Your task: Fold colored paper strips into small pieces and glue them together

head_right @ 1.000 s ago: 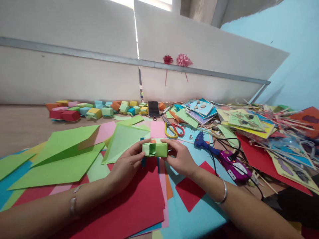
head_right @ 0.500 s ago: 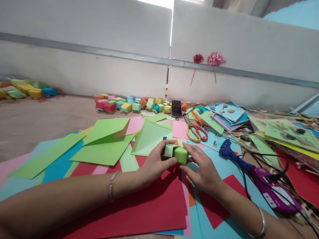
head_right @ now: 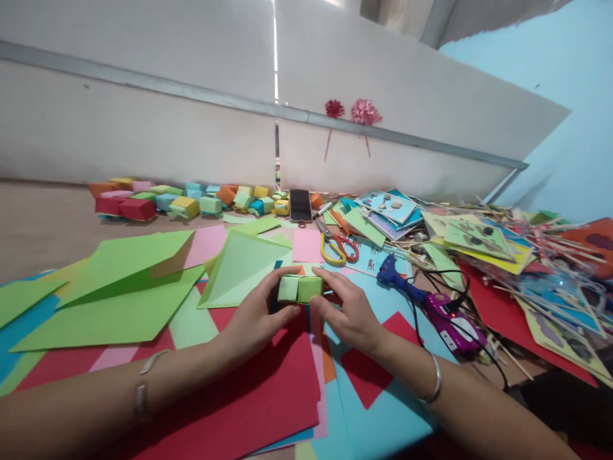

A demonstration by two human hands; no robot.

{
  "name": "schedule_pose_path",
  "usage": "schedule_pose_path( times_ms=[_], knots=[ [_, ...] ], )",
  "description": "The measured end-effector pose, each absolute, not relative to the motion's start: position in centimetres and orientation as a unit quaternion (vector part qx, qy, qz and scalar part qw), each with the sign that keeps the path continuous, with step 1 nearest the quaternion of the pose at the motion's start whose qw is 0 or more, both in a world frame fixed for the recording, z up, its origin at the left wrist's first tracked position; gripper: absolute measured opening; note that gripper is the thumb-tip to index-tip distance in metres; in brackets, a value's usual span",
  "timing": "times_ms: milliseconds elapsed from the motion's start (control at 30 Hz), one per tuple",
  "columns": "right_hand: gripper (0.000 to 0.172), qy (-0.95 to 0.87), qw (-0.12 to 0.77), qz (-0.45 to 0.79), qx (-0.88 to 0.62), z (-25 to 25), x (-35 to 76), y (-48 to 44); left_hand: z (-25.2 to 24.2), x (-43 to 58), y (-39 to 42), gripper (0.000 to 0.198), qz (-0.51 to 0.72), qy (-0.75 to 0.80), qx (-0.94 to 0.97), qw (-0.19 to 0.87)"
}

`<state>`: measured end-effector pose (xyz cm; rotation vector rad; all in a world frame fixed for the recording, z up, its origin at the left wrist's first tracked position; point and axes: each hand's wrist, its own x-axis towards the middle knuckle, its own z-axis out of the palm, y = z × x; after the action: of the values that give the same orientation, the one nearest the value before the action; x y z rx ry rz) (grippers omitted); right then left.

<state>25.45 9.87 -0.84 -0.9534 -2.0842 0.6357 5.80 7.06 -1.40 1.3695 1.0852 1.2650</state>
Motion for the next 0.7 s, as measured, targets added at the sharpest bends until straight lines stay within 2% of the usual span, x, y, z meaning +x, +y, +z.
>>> schedule_pose_path(
  times_ms=[133,333,533,700],
  knots=[
    [0.048,-0.799,0.378,0.272,-0.380,-1.0,25.4,9.8,-1.5,5.9,7.1,0.047,0.522,0.440,0.548,0.483],
    [0.045,-0.743,0.413,0.385,-0.361,-1.3,24.9,9.6,-1.3,5.8,7.1,0.051,0.515,0.425,0.580,0.466],
    [0.037,-0.705,0.425,0.429,-0.371,-0.6,24.9,9.3,-0.5,5.8,6.4,0.031,0.544,0.422,0.553,0.469],
    [0.045,-0.599,0.442,0.556,-0.369,-0.8,24.8,9.5,-0.6,5.9,6.3,0.035,0.556,0.426,0.498,0.511]
  ],
)
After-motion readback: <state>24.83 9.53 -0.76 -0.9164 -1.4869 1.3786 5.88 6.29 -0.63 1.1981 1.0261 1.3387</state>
